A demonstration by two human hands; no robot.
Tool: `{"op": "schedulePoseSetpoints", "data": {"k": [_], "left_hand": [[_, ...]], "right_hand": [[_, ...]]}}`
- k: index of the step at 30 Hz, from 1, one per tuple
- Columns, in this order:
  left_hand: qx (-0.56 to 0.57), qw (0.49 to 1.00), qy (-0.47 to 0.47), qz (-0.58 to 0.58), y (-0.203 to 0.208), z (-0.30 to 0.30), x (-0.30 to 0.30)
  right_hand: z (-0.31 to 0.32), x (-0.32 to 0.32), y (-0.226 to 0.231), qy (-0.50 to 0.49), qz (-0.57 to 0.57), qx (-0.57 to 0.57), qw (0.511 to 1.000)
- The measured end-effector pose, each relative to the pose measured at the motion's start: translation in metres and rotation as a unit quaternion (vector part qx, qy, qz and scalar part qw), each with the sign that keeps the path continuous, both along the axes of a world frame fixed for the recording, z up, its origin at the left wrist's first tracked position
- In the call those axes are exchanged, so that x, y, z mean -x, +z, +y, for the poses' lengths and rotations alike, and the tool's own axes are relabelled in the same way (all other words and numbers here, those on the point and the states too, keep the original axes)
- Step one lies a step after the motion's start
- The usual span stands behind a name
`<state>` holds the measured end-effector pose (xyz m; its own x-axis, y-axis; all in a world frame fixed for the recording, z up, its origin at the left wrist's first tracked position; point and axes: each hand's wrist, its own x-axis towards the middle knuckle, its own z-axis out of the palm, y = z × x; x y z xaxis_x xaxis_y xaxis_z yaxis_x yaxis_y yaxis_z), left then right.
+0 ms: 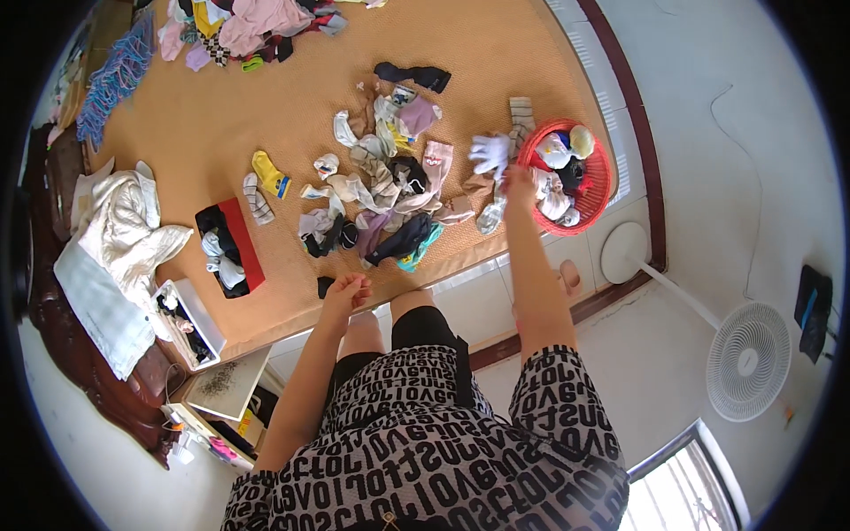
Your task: The person pairs and folds socks by hand from a pile on a bed, placing folded socks into a basket.
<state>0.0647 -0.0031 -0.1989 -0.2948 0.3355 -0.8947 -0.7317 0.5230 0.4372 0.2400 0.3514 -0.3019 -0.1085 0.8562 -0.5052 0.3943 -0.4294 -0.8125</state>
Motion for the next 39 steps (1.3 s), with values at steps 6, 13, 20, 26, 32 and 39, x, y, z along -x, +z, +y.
{"op": "schedulePoseSetpoints", "data": {"k": [6, 13, 20, 26, 32, 39], "left_hand": [[0.004, 0.999, 0.044, -0.027, -0.002, 0.014, -0.010], [0.002, 0.998, 0.042, -0.048, -0.008, 0.023, -0.006], [-0.166, 0.974, 0.136, -0.067, -0.014, 0.062, 0.014], [-0.088, 0.995, 0.035, 0.008, 0.005, 0.074, 0.017], [-0.120, 0.976, 0.167, -0.070, 0.005, 0.026, 0.013], [-0.132, 0.982, 0.130, 0.042, 0.012, 0.014, 0.014]], "right_hand": [[-0.086, 0.072, -0.075, 0.015, -0.075, 0.160, 0.984], [-0.137, 0.117, -0.036, 0.095, -0.101, -0.123, 0.983], [-0.163, 0.083, 0.061, 0.341, 0.231, 0.306, 0.858], [-0.128, 0.009, -0.095, -0.015, -0.296, 0.018, 0.955], [-0.124, 0.063, -0.026, -0.052, 0.134, 0.141, 0.980], [-0.116, 0.083, 0.096, 0.006, 0.241, 0.017, 0.970]]}}
